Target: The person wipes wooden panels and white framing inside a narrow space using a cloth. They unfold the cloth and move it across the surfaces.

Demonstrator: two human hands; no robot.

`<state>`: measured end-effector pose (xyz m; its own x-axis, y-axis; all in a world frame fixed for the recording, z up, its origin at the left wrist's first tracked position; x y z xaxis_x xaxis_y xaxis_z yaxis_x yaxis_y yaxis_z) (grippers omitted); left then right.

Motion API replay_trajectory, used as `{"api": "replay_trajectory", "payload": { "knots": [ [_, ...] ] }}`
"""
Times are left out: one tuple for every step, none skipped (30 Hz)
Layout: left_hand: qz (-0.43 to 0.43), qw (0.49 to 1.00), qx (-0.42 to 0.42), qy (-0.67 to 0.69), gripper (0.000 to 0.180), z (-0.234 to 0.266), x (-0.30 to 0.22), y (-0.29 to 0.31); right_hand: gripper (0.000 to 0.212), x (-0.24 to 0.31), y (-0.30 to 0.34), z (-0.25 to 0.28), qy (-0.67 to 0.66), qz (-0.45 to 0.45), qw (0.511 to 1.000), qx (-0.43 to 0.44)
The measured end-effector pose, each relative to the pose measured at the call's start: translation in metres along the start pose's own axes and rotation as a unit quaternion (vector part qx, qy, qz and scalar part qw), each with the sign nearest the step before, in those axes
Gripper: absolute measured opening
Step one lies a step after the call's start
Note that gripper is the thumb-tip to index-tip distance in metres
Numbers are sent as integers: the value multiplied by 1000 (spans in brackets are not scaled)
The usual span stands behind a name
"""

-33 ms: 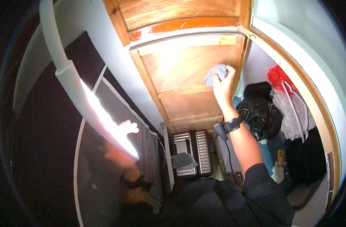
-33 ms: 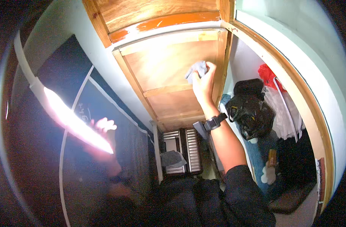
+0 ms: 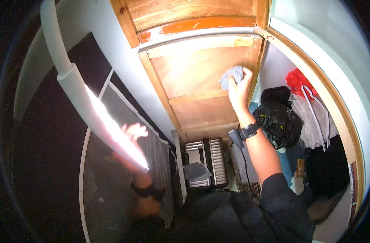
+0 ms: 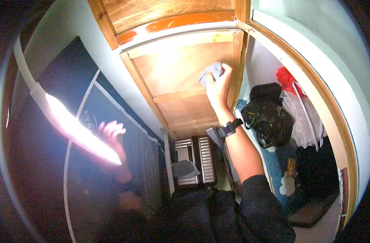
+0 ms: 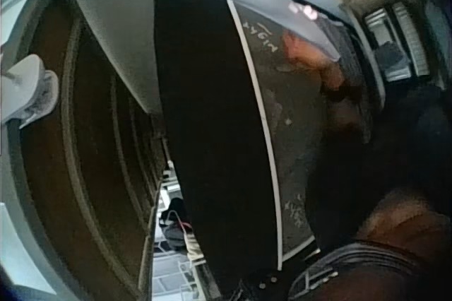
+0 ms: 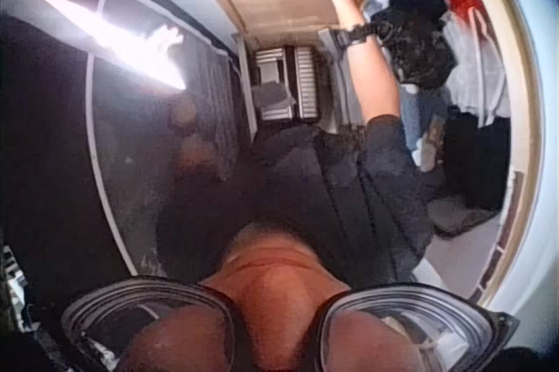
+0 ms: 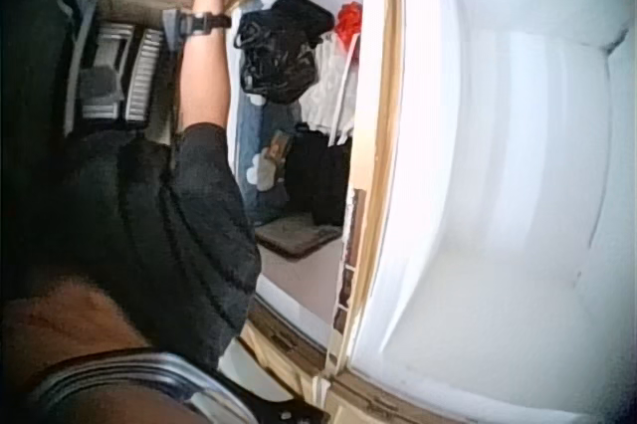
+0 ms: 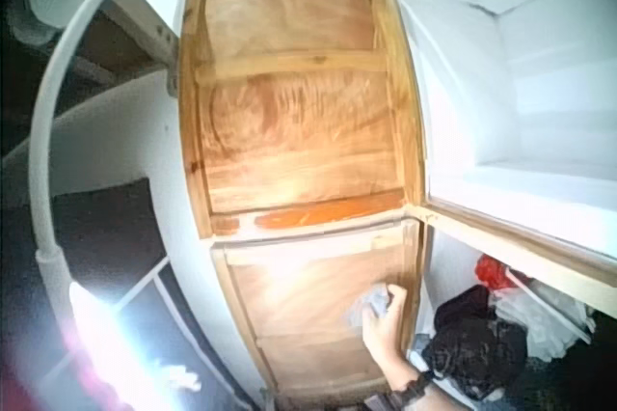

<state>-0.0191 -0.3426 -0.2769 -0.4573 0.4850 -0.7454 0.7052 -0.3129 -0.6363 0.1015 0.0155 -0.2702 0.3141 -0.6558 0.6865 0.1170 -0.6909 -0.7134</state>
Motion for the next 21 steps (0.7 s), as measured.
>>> {"api": "replay_trajectory", "payload": {
  "knots": [
    [14,998,-24,57,83,-11,15,-13,47,-4,-6,5,27,39,998,-32],
    [100,991,-76,44,61,-10,44,-24,44,4,-10,0,53,37,997,-30],
    [179,975,-130,28,40,-7,65,-36,44,7,-14,-8,44,37,998,-25],
    [189,970,-150,15,37,-19,78,-48,45,8,-19,-11,61,77,995,-16],
    [197,965,-175,-2,35,-26,86,-61,46,12,-20,-18,73,116,991,-4],
    [179,968,-174,-10,34,-27,98,-75,50,31,-17,-25,118,151,981,-2],
    [162,972,-169,-14,34,-34,108,-88,50,35,-22,-23,116,152,982,3],
    [143,975,-167,-30,36,-47,110,-105,50,40,-28,-21,117,205,972,1],
    [124,977,-165,-48,38,-59,110,-117,50,45,-34,-18,116,257,959,-1],
    [105,979,-147,-95,43,-67,103,-129,50,52,-41,-14,152,311,938,-19],
    [89,983,-152,-42,44,-71,109,-139,49,50,-48,-10,115,316,941,-30],
    [91,982,-157,-53,44,-71,109,-145,48,50,-52,-8,96,307,946,-30],
    [99,981,-157,-61,44,-79,109,-147,48,46,-55,1,85,297,951,-30],
    [102,981,-155,-64,44,-85,110,-147,48,37,-55,7,87,292,952,-30],
    [101,979,-166,-56,43,-89,109,-145,49,18,-55,12,-9,223,975,-18],
    [101,978,-176,-51,42,-87,114,-142,51,7,-52,13,-105,149,983,-7],
    [124,979,-159,-32,44,-82,119,-141,51,3,-48,15,-102,139,985,-8],
    [119,979,-155,-51,44,-80,125,-144,54,-8,-44,14,-163,56,985,2],
    [123,977,-155,-75,45,-75,126,-138,58,-15,-30,15,-222,-37,974,15],
    [146,972,-146,-114,47,-71,128,-132,62,-21,-20,17,-238,-28,971,27],
    [149,968,-147,-135,47,-64,136,-124,64,-42,-9,21,-202,-51,977,53]
  ]
}}
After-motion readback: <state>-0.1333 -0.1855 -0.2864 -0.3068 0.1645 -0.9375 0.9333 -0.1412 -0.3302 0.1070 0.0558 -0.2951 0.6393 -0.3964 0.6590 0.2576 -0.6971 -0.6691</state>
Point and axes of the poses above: each hand's wrist, its own y-axis away from the middle knuckle, its own z-axis out of the back of the hand, x = y × z, the point moved 5 cm from there along -y, towards the middle knuckle, and after that the axes turned 9 degrees about z, right-handed, at the moved point
